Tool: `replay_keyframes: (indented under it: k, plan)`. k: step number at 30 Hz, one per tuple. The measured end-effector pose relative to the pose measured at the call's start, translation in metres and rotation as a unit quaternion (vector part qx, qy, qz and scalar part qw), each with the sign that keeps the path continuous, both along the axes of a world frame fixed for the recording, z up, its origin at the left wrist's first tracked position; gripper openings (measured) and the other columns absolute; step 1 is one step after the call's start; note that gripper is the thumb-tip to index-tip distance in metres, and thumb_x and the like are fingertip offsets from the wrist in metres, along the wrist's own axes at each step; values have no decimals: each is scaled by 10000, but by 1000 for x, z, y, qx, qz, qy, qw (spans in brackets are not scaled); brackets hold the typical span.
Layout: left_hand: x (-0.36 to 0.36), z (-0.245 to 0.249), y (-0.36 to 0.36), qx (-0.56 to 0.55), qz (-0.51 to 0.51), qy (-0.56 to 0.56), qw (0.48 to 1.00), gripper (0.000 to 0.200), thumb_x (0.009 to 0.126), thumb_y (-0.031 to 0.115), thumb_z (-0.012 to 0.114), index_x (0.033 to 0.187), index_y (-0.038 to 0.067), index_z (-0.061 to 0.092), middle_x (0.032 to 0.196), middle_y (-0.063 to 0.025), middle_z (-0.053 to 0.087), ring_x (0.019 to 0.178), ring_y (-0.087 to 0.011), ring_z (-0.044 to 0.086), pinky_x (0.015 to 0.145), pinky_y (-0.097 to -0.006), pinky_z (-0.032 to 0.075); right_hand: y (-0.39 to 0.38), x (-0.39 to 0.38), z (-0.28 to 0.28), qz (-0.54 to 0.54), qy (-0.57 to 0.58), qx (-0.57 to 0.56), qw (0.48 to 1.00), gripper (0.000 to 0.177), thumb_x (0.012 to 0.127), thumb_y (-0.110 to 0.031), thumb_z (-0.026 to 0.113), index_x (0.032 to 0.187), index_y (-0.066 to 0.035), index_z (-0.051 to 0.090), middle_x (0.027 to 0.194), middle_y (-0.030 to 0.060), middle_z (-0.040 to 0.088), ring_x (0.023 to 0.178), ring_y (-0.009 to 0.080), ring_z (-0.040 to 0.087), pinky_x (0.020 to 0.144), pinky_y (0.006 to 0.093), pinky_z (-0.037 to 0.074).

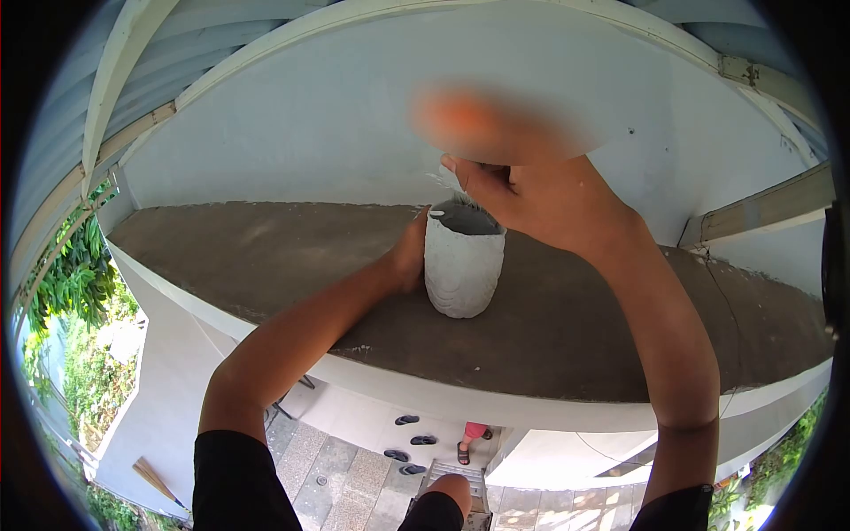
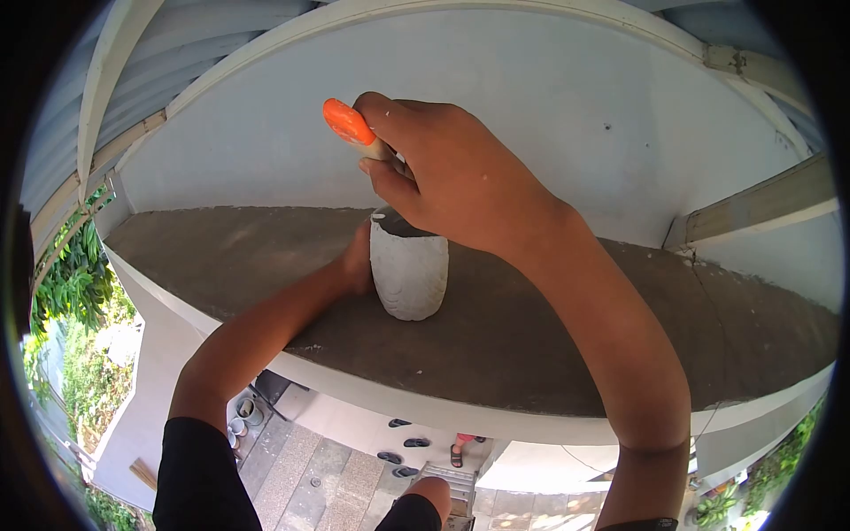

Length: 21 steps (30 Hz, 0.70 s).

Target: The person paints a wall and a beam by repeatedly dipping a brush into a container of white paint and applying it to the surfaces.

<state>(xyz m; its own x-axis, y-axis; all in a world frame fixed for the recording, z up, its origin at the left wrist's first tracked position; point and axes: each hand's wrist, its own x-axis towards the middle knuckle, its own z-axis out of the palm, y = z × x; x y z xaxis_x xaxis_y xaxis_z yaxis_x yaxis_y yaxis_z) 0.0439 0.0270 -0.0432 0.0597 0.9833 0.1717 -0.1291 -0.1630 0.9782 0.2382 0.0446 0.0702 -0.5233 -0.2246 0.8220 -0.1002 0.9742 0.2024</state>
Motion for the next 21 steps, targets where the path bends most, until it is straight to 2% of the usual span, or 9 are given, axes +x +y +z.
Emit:
replay_keyframes:
  k: [4, 7, 9, 10, 12, 18, 19, 21]
  plan:
    - [-8, -6, 8, 31, -25, 7, 999, 654, 1063, 460, 135, 1422, 60, 508, 1378, -150, 600, 1260, -313, 592, 1095, -469, 459, 2, 3, 3, 17, 16, -8, 1000, 240, 906, -46, 690, 1091, -15, 541, 661, 74, 508, 501, 125, 487, 481, 294, 380]
    - [-8, -8, 9, 40, -13, 23, 999, 658, 1067, 459, 144, 1415, 48, 522, 1372, -151, 609, 1260, -304, 592, 1096, -454, 458, -3, 11, 10, -12, 3, -22, 1000, 258, 912, -52, 696, 1118, -7, 546, 658, 46, 518, 510, 93, 485, 477, 277, 382]
    - [-11, -13, 12, 5, 8, -31, 999, 608, 1037, 452, 261, 1424, 62, 521, 1407, -118, 592, 1281, -297, 581, 1124, -469, 428, -5, 16, 13, -15, 6, -128, 992, 263, 934, -61, 689, 1152, -4, 553, 700, 13, 550, 555, 57, 498, 503, 255, 401]
    - [-14, -15, 15, 6, 8, -31, 999, 608, 1037, 452, 261, 1424, 62, 521, 1407, -118, 592, 1281, -297, 581, 1124, -469, 428, -2, 17, 14, -15, 6, -128, 992, 263, 934, -61, 689, 1152, -4, 553, 700, 13, 550, 555, 57, 498, 503, 255, 401]
    - [-17, -16, 18, 14, -19, -18, 1000, 627, 1025, 475, 272, 1421, 64, 531, 1413, -114, 593, 1282, -303, 580, 1127, -463, 421, 3, 16, 18, -6, 61, -158, 985, 279, 909, -122, 699, 1119, 5, 566, 692, 74, 569, 506, 105, 503, 503, 298, 402]
    - [-10, -14, 15, 23, 23, -28, 999, 609, 1020, 468, 297, 1398, 71, 562, 1392, -114, 610, 1282, -292, 581, 1110, -454, 436, -5, 23, 25, 60, 78, -222, 970, 285, 920, -126, 684, 1148, 3, 571, 784, 23, 608, 542, 55, 513, 513, 262, 413]
    - [-12, -10, 17, 28, 22, -25, 999, 609, 1020, 468, 297, 1398, 71, 562, 1392, -114, 610, 1282, -292, 581, 1110, -454, 436, -5, 23, 29, 62, 80, -217, 971, 285, 920, -126, 684, 1148, 3, 571, 784, 23, 608, 542, 55, 513, 513, 262, 413]
    - [-14, -13, 13, 11, 2, -20, 1000, 659, 1079, 495, 187, 1418, 43, 527, 1406, -137, 592, 1287, -301, 569, 1110, -462, 436, -5, 26, 30, 47, 69, -241, 967, 282, 921, -125, 680, 1148, 4, 576, 826, 40, 622, 569, 65, 543, 539, 264, 444]
